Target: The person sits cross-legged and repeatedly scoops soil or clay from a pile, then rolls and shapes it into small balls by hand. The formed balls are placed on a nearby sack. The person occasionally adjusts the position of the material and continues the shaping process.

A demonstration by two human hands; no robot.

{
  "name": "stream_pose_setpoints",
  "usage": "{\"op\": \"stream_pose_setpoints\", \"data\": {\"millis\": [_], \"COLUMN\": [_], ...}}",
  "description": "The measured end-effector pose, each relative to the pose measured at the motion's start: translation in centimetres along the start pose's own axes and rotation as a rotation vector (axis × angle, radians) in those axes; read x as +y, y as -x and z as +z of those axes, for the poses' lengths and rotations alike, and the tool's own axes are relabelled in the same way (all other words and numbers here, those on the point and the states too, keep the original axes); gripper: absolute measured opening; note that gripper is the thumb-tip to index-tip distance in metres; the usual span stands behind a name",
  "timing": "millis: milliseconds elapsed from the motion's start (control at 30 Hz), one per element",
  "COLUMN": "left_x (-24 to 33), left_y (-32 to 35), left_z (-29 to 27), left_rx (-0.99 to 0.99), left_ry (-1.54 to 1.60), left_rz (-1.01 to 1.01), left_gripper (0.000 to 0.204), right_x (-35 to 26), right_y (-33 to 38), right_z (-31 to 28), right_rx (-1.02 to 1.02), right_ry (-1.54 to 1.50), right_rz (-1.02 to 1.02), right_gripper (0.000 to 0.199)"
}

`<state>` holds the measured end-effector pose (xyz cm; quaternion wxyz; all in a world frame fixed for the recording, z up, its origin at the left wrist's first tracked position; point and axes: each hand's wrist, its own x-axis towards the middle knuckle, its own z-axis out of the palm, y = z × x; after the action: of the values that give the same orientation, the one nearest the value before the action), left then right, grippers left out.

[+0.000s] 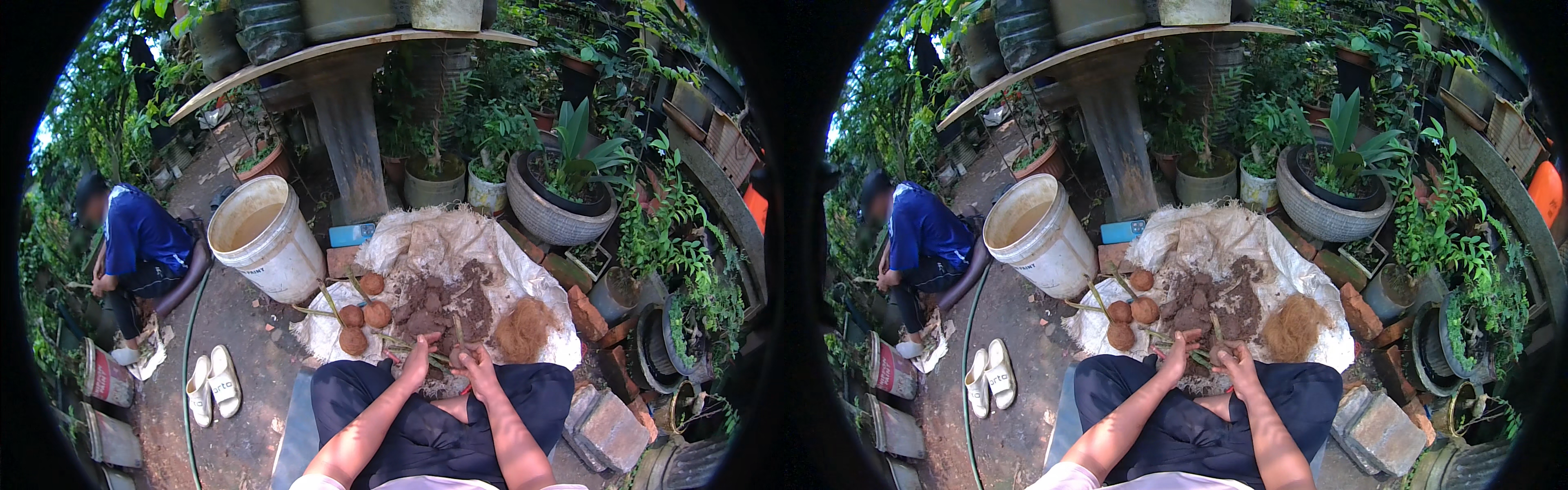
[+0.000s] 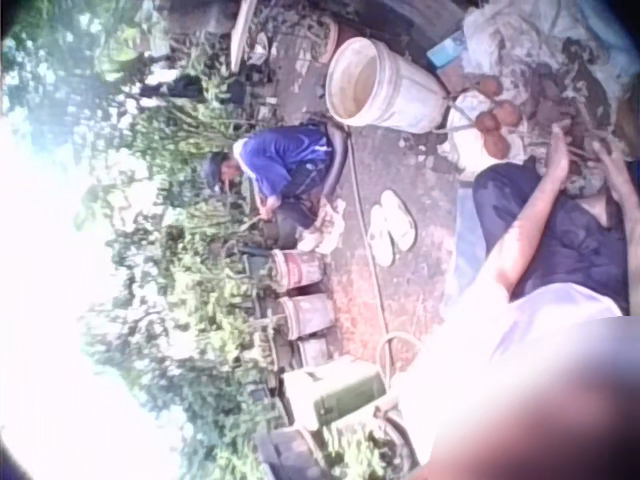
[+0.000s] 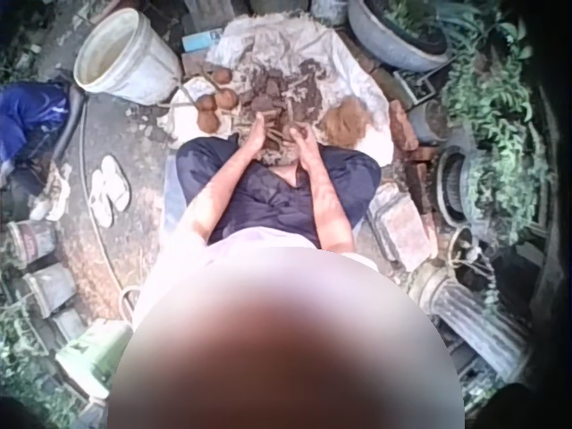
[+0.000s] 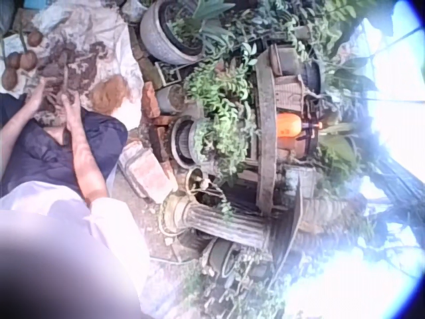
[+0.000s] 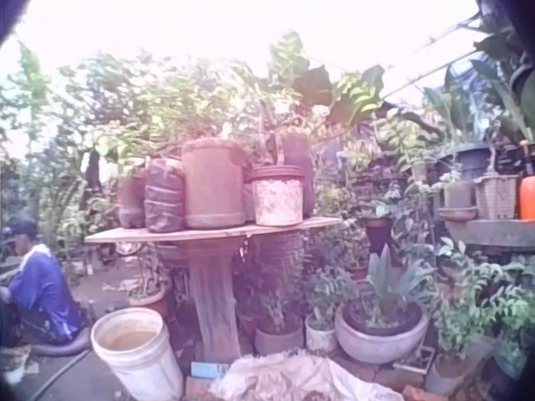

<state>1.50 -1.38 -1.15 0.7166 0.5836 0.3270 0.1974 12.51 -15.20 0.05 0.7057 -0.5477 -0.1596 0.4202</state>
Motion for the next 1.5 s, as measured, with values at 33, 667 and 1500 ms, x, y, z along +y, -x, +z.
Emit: {"op": "stream_pose_setpoints", "data": {"millis": [33,667,1500], "left_x": [0.3,4.0,4.9], "left_y": [0.0,2.0,2.9], "left_z": [0.0,-1.9,-0.6], "left_rx": [0.007,0.273,0.059], "left_ry": [0.023,-0.158,-0.417], "left_rz": [0.013,0.632,0.463], "left_gripper": [0.062,0.058,0.050], "right_x": [-0.1,1.4,-2.0], "right_y": [0.0,-0.8,0.8], "right_z": [-0.1,-1.8,-0.1], "right_rx": [-0.016,0.117,0.318], "right_ry": [-0.009,-0.172,-0.454], "right_rz": [-0.002,0.041,0.007], "right_gripper": [0.030,0.035,0.027]}}
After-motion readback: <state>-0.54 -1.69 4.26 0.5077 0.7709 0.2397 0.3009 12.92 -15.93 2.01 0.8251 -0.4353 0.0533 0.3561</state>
